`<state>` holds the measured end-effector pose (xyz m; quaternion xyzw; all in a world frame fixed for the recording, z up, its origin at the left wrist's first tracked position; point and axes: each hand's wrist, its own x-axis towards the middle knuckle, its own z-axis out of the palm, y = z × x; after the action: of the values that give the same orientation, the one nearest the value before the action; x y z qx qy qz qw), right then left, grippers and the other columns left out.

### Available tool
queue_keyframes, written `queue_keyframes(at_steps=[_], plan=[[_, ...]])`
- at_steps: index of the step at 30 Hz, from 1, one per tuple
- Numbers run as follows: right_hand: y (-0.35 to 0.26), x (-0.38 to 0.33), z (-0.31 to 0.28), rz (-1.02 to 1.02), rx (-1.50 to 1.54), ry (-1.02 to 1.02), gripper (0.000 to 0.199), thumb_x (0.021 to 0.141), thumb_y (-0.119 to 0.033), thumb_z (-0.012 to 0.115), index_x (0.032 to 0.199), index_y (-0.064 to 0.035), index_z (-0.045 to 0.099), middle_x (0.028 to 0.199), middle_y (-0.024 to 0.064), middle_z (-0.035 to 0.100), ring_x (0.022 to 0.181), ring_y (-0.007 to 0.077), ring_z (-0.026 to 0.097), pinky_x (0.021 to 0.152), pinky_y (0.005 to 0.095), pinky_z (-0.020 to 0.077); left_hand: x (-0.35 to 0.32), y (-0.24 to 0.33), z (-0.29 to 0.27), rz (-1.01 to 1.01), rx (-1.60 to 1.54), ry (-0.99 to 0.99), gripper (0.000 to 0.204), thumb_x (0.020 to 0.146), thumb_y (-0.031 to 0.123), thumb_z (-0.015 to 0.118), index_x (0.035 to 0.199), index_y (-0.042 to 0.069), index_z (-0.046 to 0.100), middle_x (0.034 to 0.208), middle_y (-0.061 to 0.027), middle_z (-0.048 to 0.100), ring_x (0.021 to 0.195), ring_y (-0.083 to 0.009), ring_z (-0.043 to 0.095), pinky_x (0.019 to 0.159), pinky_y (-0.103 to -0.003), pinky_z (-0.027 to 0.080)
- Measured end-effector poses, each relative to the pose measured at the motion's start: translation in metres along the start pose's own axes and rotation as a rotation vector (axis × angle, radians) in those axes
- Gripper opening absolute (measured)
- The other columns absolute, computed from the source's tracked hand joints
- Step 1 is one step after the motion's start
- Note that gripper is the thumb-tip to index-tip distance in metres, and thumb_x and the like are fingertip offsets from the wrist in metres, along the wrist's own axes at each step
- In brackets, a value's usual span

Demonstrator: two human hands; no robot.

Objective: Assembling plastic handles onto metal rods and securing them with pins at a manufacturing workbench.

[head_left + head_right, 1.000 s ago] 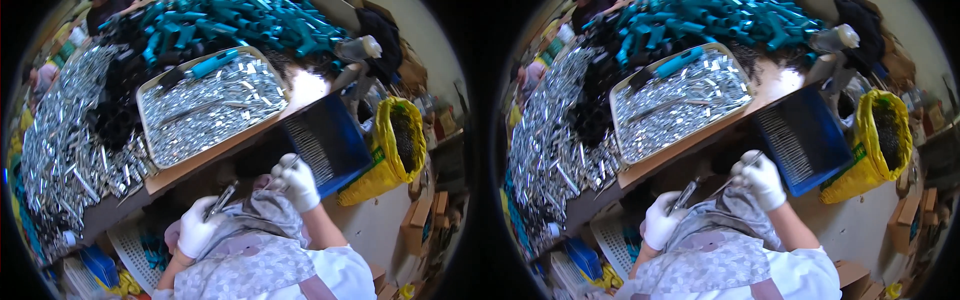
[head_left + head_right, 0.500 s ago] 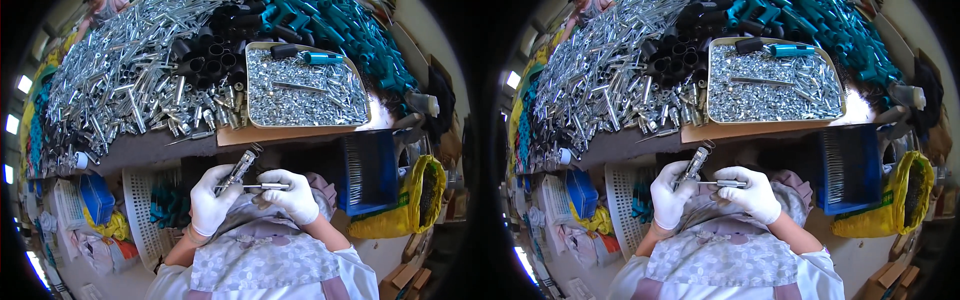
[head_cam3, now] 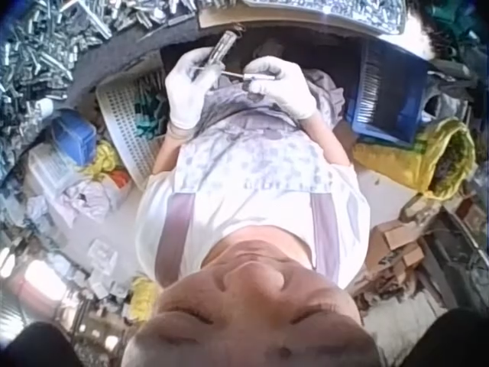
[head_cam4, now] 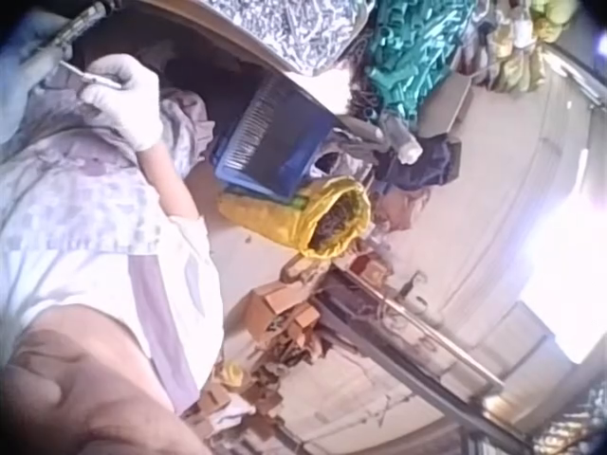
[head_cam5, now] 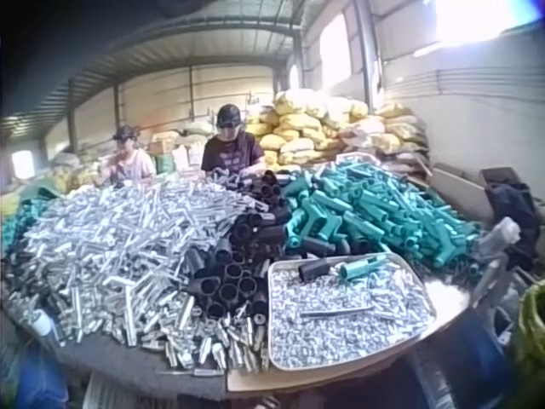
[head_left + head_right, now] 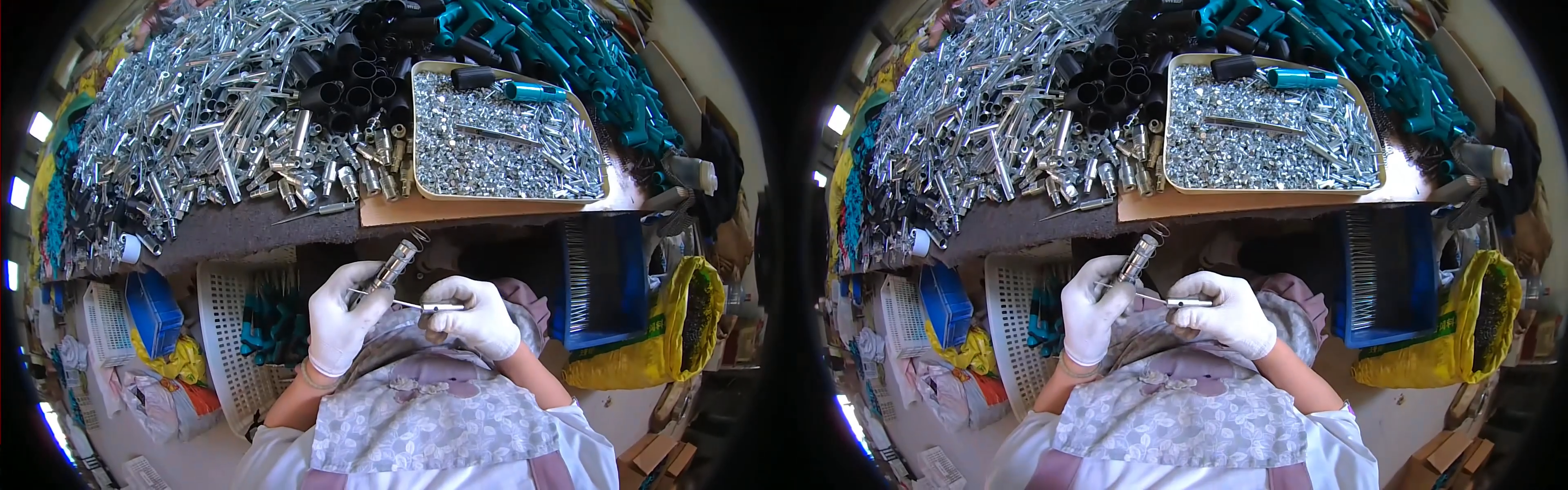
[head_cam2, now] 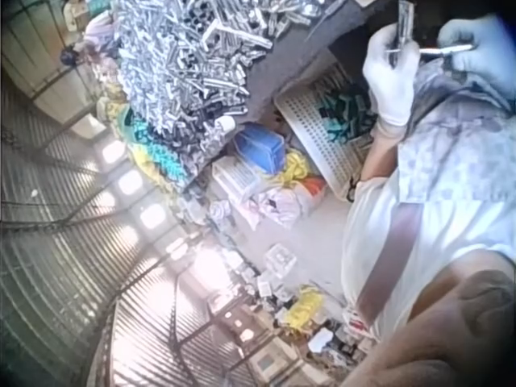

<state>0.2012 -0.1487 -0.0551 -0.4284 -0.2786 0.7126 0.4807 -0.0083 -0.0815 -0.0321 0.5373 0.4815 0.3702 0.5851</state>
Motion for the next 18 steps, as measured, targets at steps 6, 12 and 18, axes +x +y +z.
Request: queue_keyframes(at_steps=[6,12,18], plan=[[-0.004,0.001,0.008,0.032,-0.099,0.055,0.026,0.088,-0.007,0.079,0.108,0.0032,0.066,0.086,0.0042,0.068,0.071,0.0086,0.063,0.064,0.0232,0.0527,-0.002,-0.002,0.003,0.037,0.054,0.033,0.033,0.082,0.002,0.075,0.113,-0.005,0.069,0.104,-0.0077,0.071,0.093,-0.0117,0.066,0.084,-0.027,0.053],[-0.024,-0.004,-0.014,-0.218,-0.432,0.333,0.017,0.085,-0.013,0.069,0.095,-0.0007,0.066,0.084,-0.0014,0.061,0.075,0.0049,0.052,0.066,0.0236,0.0450,-0.002,0.000,-0.006,0.131,0.209,-0.043,0.036,0.078,0.004,0.080,0.112,-0.003,0.070,0.099,-0.0100,0.073,0.089,-0.0137,0.068,0.082,-0.028,0.054],[-0.080,-0.029,-0.032,-0.236,-0.426,0.443,0.010,0.082,-0.005,0.065,0.090,-0.0003,0.064,0.082,-0.0023,0.060,0.074,0.0041,0.050,0.067,0.0222,0.0430,0.008,0.006,-0.030,0.502,0.488,-0.184,0.031,0.072,0.009,0.086,0.099,0.000,0.073,0.091,-0.0152,0.072,0.079,-0.0291,0.072,0.072,-0.033,0.057]])
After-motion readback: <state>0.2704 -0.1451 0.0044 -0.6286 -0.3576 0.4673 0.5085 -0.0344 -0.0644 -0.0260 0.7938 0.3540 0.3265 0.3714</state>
